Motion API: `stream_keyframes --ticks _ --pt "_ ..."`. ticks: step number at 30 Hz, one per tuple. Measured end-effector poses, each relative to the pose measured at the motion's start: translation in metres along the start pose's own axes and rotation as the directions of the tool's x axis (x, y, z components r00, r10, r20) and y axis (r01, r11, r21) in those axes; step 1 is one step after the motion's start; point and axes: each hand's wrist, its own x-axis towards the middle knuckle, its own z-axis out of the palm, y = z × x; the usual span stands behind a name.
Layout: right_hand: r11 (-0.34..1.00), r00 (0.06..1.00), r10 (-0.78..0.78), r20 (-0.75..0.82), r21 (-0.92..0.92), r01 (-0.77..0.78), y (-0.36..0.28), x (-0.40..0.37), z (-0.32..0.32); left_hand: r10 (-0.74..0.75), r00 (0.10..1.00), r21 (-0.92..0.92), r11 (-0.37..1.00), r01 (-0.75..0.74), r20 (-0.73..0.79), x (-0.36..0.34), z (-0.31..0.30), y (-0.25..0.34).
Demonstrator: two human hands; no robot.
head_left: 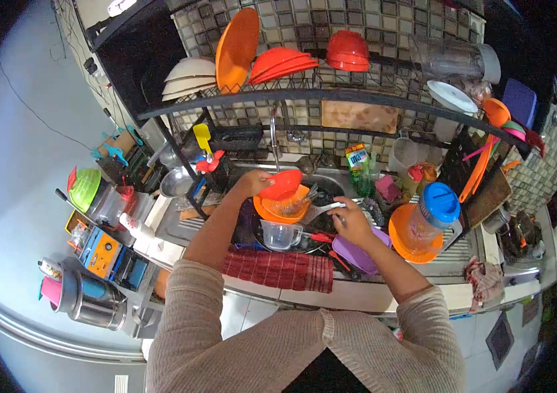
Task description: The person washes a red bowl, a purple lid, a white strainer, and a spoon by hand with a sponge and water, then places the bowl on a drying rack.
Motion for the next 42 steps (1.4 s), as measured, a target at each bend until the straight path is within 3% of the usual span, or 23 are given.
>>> stream_keyframes --ticks 1,5,7,8,9,10,11,13,14,16,17,19,23,25,26,28,29,31,35,39,41,42 --pt "0.999 0.999 0.041 -0.013 0.032 -0.041 -0.002 -0.002 -0.002 0.185 0.974 0.254 0.956 -0.148 -0.129 -0.007 0.004 0.003" --pt "0.988 0.994 0.09 -0.057 0.13 -0.082 0.003 -0.005 -0.006 0.257 0.954 0.308 0.93 -0.201 -0.154 -0.022 0.006 0.01" --pt "0.988 0.988 0.089 -0.124 0.139 -0.072 0.006 -0.008 -0.004 -0.062 0.998 -0.012 0.998 0.062 -0.001 -0.026 0.002 0.006" --pt "0.988 0.99 0.087 -0.115 0.138 -0.07 0.009 -0.011 -0.002 -0.067 0.998 -0.019 0.998 0.067 -0.004 -0.033 0.004 0.007" --pt "0.983 0.987 0.091 -0.132 0.173 -0.067 0.013 -0.012 0.0 -0.213 0.976 -0.452 0.867 0.208 0.042 -0.042 0.005 0.008" --pt "0.976 0.984 0.095 -0.151 0.209 -0.062 0.014 -0.012 0.0 -0.317 0.938 -0.783 0.544 0.303 0.144 -0.049 0.004 0.009" --pt "0.976 0.985 0.088 -0.146 0.211 -0.056 0.015 -0.014 -0.001 -0.322 0.937 -0.785 0.541 0.301 0.137 -0.052 0.003 0.005" --pt "0.968 0.984 0.113 -0.14 0.237 -0.078 0.014 -0.019 -0.001 -0.356 0.925 -0.909 0.329 0.256 0.132 -0.061 0.001 -0.006" --pt "0.967 0.986 0.104 -0.134 0.245 -0.069 0.015 -0.021 0.0 -0.367 0.922 -0.91 0.328 0.252 0.123 -0.065 0.005 -0.021" --pt "0.97 0.987 0.096 -0.127 0.234 -0.064 0.018 -0.023 0.0 -0.408 0.911 -0.978 0.162 0.134 0.057 -0.079 0.013 -0.044" --pt "0.968 0.988 0.085 -0.131 0.246 -0.05 0.019 -0.024 0.003 -0.416 0.908 -0.977 0.174 0.125 0.042 -0.089 0.017 -0.039" --pt "0.963 0.981 0.106 -0.161 0.261 -0.061 0.02 -0.029 0.01 -0.418 0.892 -0.981 -0.015 -0.195 -0.171 -0.104 0.038 -0.023" --pt "0.965 0.988 0.106 -0.109 0.252 -0.076 0.01 -0.032 0.014 -0.432 0.898 -0.996 0.026 -0.083 -0.086 -0.112 0.066 -0.027" --pt "0.949 0.988 0.132 -0.077 0.299 -0.104 0.009 -0.035 0.017 -0.386 0.922 -0.94 0.322 0.113 -0.022 -0.117 0.05 0.01" --pt "0.953 0.987 0.133 -0.09 0.284 -0.102 0.011 -0.035 0.019 -0.368 0.93 -0.94 0.324 0.106 -0.022 -0.118 0.034 0.036" --pt "0.949 0.993 0.113 -0.037 0.301 -0.097 0.018 -0.039 0.021 -0.245 0.966 -0.702 0.673 0.234 0.087 -0.126 -0.007 0.095" --pt "0.935 0.979 0.197 0.047 0.292 -0.202 0.02 -0.041 0.024 -0.231 0.969 -0.709 0.669 0.224 0.089 -0.127 -0.023 0.123" --pt "0.912 0.968 0.234 0.085 0.327 -0.249 0.014 -0.04 0.024 -0.112 0.988 -0.552 0.82 0.152 0.106 -0.128 -0.054 0.171" --pt "0.861 0.956 0.253 0.146 0.418 -0.291 0.014 -0.04 0.039 0.001 0.995 -0.501 0.864 0.047 0.096 -0.133 -0.118 0.246" --pt "0.848 0.933 0.277 0.23 0.399 -0.35 0.002 -0.044 0.051 0.293 0.955 -0.731 0.659 -0.174 0.037 -0.111 -0.17 0.279" --pt "0.836 0.931 0.258 0.258 0.424 -0.349 -0.003 -0.048 0.059 0.299 0.95 -0.808 0.535 -0.246 -0.091 -0.091 -0.171 0.3" --pt "0.835 0.931 0.255 0.26 0.426 -0.348 -0.005 -0.049 0.063 0.296 0.951 -0.807 0.537 -0.245 -0.092 -0.074 -0.171 0.302"
